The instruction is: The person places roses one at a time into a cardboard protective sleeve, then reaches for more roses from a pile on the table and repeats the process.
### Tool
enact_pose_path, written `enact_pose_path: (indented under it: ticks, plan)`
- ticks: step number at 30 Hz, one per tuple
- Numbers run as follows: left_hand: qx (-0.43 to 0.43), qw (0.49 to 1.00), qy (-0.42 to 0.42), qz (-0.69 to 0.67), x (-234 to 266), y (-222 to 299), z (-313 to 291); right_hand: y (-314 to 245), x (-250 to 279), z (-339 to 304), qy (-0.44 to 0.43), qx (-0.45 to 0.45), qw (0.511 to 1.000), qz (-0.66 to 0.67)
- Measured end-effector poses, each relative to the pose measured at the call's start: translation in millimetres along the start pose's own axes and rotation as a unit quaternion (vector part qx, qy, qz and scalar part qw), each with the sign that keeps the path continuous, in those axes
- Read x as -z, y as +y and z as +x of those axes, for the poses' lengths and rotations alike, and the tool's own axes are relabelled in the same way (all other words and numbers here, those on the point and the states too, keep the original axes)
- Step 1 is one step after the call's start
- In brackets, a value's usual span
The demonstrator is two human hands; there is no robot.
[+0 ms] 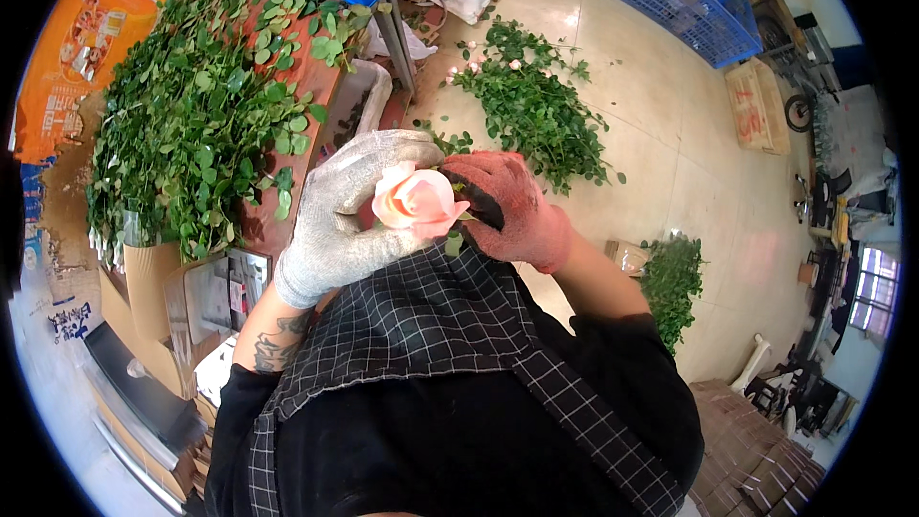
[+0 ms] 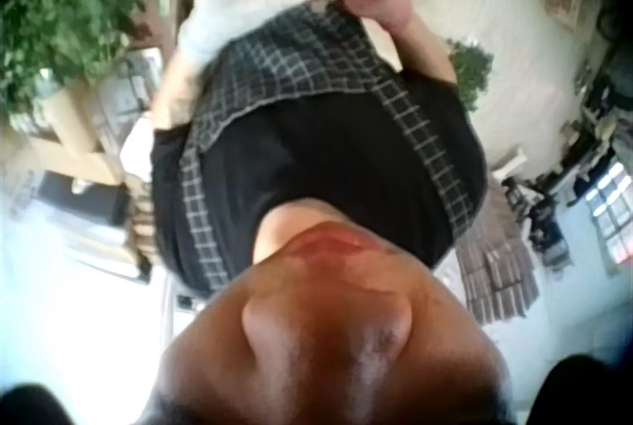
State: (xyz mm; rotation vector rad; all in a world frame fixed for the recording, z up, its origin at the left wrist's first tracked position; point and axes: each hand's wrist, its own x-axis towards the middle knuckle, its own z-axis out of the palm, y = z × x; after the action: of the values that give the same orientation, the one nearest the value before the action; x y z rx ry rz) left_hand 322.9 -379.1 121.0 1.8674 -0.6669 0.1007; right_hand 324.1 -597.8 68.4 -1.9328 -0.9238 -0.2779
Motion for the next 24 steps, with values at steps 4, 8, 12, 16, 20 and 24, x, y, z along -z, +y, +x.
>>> enact_pose_path:
  ticks: [4,8,12,16,20,24]
  plan:
    - [-0.004,1.0,0.018,0.003,3,3,-6,8,-9,-1,-0.013,0.057,0.998,0.013]
    - [-0.02,0.995,0.082,0.044,8,14,-12,16,-14,-6,-0.034,-0.024,0.995,0.09]
    - [-0.098,0.977,0.122,0.146,24,34,-19,19,-18,-6,-0.069,-0.083,0.985,0.133]
    - [-0.12,0.966,0.136,0.186,26,45,-20,19,-22,-6,-0.098,-0.108,0.983,0.116]
    - [-0.08,0.967,0.145,0.194,24,47,-20,15,-22,-4,-0.096,-0.106,0.98,0.142]
    - [-0.077,0.97,0.134,0.187,20,40,-21,8,-23,-4,-0.031,-0.03,0.994,0.1]
